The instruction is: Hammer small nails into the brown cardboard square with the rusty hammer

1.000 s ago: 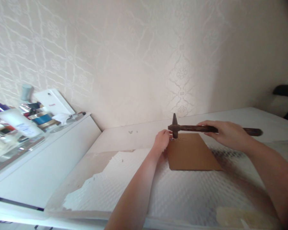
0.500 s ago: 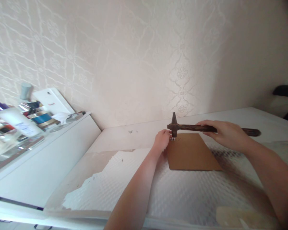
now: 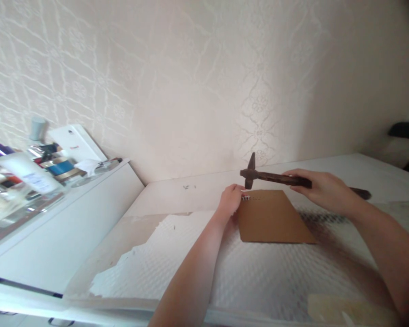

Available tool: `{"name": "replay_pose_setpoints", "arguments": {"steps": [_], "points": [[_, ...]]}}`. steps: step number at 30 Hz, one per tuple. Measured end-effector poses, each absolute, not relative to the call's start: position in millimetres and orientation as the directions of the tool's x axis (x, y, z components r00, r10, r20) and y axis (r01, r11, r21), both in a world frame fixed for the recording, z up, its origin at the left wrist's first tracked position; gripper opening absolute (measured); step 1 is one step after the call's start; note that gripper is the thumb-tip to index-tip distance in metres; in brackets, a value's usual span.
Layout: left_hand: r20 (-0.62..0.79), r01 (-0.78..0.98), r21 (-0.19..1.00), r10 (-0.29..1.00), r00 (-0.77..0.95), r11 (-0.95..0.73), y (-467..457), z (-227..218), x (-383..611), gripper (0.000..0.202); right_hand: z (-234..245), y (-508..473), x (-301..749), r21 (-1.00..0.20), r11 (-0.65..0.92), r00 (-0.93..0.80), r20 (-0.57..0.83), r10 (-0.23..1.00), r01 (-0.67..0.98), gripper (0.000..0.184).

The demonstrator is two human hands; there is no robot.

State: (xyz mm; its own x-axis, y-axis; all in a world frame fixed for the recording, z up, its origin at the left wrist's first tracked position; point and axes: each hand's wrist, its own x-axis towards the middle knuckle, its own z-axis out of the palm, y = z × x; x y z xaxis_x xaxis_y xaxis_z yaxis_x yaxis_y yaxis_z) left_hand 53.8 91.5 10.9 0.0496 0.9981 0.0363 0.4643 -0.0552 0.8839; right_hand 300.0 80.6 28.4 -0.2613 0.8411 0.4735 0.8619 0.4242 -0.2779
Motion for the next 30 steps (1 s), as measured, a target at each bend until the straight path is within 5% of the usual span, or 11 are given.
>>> {"name": "replay_pose_setpoints", "arguments": {"steps": [4,8,14,22,27,30], "points": [[0.019,0.449,0.893,0.999,0.044,-0.036,87,15,55,0.034,24,86,301,-0.376,0.472,-0.24,0.52,0.82,0.797,0.032],[0.01,0.45,0.893,1.0,0.023,-0.019,86,15,56,0.035,19,88,301,-0.419,0.243,-0.073,0.382,0.921,0.875,0.037],[0.063,0.507,0.86,0.998,-0.002,-0.053,85,18,54,0.034,11,91,305,-0.302,0.024,0.058,0.261,0.964,0.953,0.039],[0.194,0.604,0.792,0.975,-0.111,-0.088,69,29,53,0.028,-13,96,304,-0.207,0.092,-0.017,0.337,0.942,0.974,0.035],[0.538,0.708,0.628,0.838,-0.096,-0.323,-7,69,43,0.024,10,78,285,-0.191,0.132,-0.017,0.51,0.86,0.973,0.034],[0.811,0.767,0.387,0.584,-0.019,-0.512,-85,101,28,0.027,45,23,272,-0.235,0.391,-0.115,0.713,0.691,0.89,0.033]]}}
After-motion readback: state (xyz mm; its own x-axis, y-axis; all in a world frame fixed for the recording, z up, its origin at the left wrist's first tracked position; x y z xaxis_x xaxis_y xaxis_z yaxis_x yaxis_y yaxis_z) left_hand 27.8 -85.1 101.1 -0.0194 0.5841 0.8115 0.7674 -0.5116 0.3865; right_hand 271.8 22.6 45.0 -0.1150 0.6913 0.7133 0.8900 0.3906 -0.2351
